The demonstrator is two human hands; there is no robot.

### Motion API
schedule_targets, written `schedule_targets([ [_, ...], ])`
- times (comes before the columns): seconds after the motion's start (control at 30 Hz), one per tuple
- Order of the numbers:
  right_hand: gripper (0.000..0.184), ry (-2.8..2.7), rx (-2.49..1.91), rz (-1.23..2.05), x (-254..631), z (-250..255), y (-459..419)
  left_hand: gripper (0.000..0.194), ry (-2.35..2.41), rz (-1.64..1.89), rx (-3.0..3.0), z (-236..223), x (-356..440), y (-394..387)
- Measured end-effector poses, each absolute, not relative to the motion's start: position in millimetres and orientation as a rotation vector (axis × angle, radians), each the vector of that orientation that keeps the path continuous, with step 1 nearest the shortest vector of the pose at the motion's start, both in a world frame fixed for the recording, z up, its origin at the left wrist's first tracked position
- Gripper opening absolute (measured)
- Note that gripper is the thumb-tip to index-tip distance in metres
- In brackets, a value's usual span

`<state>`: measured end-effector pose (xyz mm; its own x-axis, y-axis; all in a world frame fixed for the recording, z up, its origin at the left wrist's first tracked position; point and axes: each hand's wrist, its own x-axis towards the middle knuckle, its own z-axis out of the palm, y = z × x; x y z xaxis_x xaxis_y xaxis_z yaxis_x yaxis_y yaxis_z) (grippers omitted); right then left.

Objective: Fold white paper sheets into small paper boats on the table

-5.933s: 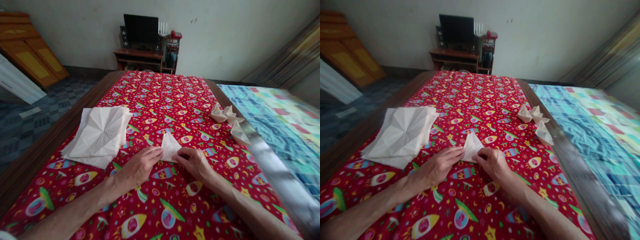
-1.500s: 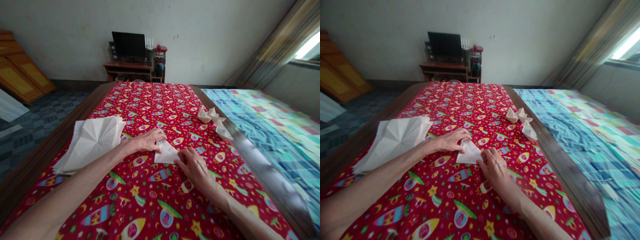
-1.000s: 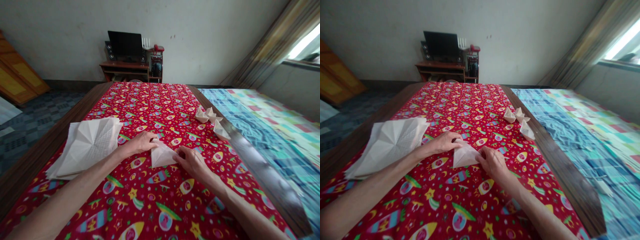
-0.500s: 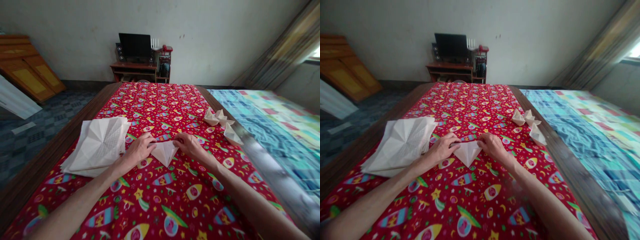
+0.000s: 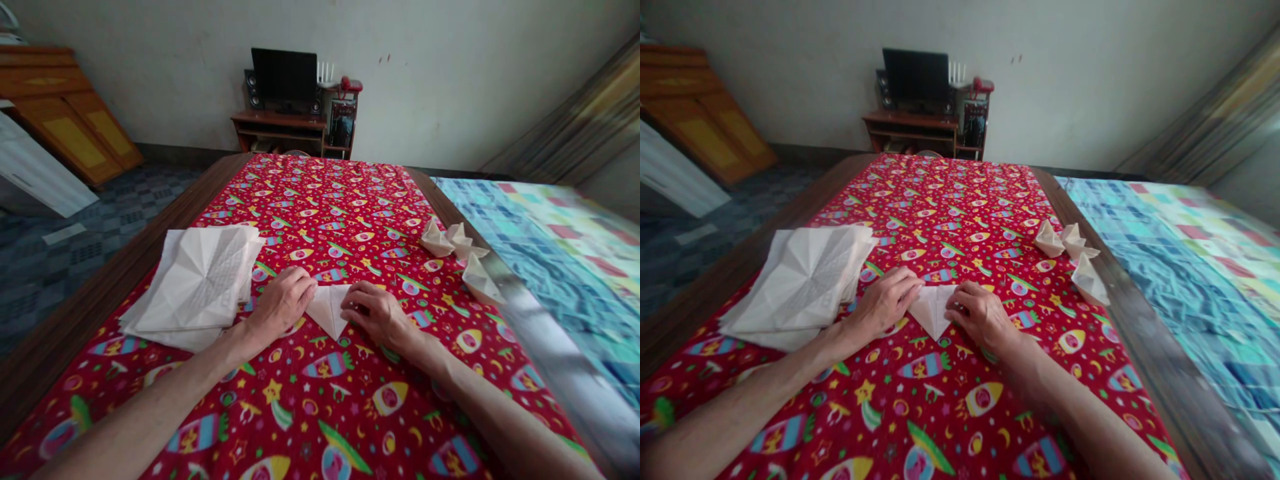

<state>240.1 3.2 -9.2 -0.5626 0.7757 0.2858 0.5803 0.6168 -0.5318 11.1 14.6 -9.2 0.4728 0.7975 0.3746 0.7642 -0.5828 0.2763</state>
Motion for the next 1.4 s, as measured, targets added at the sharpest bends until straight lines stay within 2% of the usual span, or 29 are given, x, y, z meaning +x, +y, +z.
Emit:
schedule_targets([
  [0.17, 0.008, -2.314, -1.128, 0.492, 239.9, -10.8, 8.3, 0.03, 1.35, 0.691, 2.687, -8.6, 6.5, 5.3],
  [0.37, 0.038, -2.292, -1.146, 0.278, 242.2, -17.0, 4.8, 0.037, 1.388, 0.67, 2.746, -17.3, 6.9, 6.9],
  [0.47, 0.044, -2.3, -1.179, 0.216, 243.0, -18.5, 4.1, 0.034, 1.392, 0.669, 2.752, -20.1, 8.0, 9.4],
  [0.7, 0.034, -2.281, -1.175, 0.252, 244.0, -17.0, 3.5, 0.039, 1.397, 0.725, 2.716, -20.7, 8.2, 10.3],
  [0.97, 0.041, -2.312, -1.226, 0.297, 245.3, -13.2, 8.6, 0.033, 1.371, 0.763, 2.67, -18.6, 9.2, 9.9],
  [1.13, 0.045, -2.302, -1.193, 0.276, 247.1, -13.6, 10.5, 0.038, 1.402, 0.761, 2.652, -17.5, 9.2, 10.7],
  [1.3, 0.036, -2.28, -1.206, 0.318, 245.7, -9.3, 11.0, 0.023, 1.451, 0.753, 2.527, -15.5, 8.7, 14.2],
  [1.4, 0.03, -2.244, -1.252, 0.354, 244.3, -8.0, 12.9, 0.024, 1.451, 0.749, 2.496, -14.3, 8.0, 16.0],
])
